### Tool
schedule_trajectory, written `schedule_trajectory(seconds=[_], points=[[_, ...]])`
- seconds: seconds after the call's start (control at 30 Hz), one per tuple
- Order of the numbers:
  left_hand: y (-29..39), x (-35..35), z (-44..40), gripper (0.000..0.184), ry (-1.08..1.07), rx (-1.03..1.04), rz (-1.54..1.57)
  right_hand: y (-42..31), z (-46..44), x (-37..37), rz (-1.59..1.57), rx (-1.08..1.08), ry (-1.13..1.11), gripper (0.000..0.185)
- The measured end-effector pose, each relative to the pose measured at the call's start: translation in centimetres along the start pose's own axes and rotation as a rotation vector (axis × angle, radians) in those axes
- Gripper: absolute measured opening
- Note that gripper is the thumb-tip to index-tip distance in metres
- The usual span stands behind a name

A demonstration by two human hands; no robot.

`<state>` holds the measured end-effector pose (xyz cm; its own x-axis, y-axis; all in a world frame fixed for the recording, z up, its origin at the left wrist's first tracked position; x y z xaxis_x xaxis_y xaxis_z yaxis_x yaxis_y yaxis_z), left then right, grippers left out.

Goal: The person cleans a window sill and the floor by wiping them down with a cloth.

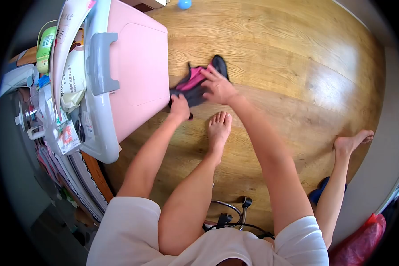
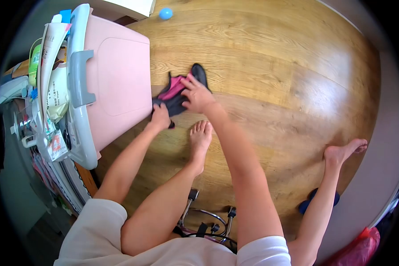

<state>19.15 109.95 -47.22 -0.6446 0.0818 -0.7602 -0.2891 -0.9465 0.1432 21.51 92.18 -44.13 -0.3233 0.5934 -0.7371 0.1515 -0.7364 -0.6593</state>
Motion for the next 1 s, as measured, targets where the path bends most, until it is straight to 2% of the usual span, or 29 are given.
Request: schedule_trajectory(seconds=[0.03,0.1,0.2,0.27,0.37,0.43,0.63,0.77,0.8,1.0], points=[[0.0,1.8,1.4,0.072,-0.055,-0.018,0.023,-0.9,0.6,0.9,0.004,-0.039,-0.037,0.041],[0.1,4.2,3.8,0.053,0.0,-0.111,0.155,-1.9,2.1,2.1,-0.021,-0.057,-0.055,0.042],[-0.2,4.2,4.9,0.048,0.2,-0.187,0.255,-1.6,2.6,1.9,0.065,-0.063,-0.018,0.038],[0.8,4.1,4.4,0.041,0.297,-0.109,0.299,-0.9,3.2,1.2,0.072,-0.055,-0.037,0.034],[4.3,1.9,2.5,0.035,0.475,0.024,0.331,1.8,4.6,-2.0,0.03,0.002,0.118,0.032],[8.2,-0.7,0.9,0.031,0.507,0.106,0.364,3.9,6.1,-4.6,0.054,0.058,0.208,0.03],[16.2,-2.2,-1.7,0.027,0.322,0.356,0.294,9.0,11.8,-9.1,0.118,0.226,0.286,0.03],[20.0,-1.5,-1.5,0.025,0.196,0.532,0.083,10.4,15.5,-9.8,0.143,0.311,0.276,0.031],[20.6,-1.6,-1.4,0.021,0.242,0.565,0.029,10.5,16.4,-9.8,0.149,0.32,0.275,0.03],[25.2,2.5,0.5,0.022,0.131,0.771,-0.073,10.7,22.4,-9.5,0.181,0.42,0.249,0.031]])
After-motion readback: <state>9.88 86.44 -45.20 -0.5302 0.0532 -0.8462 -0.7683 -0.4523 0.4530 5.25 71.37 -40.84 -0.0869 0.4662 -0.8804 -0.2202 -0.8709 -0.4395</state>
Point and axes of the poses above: each hand's wrist, its own z-axis away from the middle knuckle, its own x-axis out of the palm, y = z × x, the point moved 7 cm from there along -z, towards the middle knuckle, and after that the axes turned 14 degrees about x, right-handed, at the moved point
